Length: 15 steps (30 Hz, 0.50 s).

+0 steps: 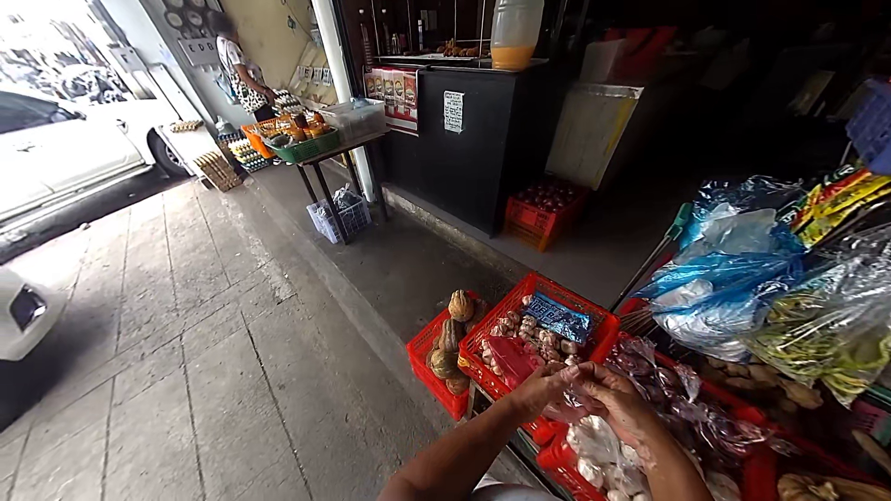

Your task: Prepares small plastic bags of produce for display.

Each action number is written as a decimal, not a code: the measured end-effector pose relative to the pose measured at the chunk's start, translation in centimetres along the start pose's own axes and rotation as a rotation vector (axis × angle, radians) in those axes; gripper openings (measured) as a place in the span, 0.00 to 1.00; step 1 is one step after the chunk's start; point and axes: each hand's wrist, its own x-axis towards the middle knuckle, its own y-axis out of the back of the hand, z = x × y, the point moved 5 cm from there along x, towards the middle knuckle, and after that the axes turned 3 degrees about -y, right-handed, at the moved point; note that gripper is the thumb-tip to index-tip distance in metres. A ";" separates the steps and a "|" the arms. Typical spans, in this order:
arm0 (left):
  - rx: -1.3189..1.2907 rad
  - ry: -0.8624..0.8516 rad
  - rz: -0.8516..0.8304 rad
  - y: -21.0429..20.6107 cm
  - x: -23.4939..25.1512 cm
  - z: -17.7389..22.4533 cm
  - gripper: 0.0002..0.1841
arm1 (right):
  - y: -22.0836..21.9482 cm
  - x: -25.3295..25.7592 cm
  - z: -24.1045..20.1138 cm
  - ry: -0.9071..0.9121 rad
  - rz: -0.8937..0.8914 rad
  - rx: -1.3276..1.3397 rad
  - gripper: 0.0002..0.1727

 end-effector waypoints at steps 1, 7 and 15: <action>-0.017 0.022 0.000 0.0 -0.3 0.0 0.23 | 0.6 0.2 -0.2 0.032 0.034 -0.071 0.07; 0.050 0.115 -0.046 0.1 -1.4 -0.1 0.07 | 3.2 -0.1 -1.7 0.127 0.308 -0.424 0.05; -0.049 0.016 0.152 2.7 -1.1 0.0 0.04 | 4.8 -1.2 -1.6 0.107 0.324 -0.416 0.07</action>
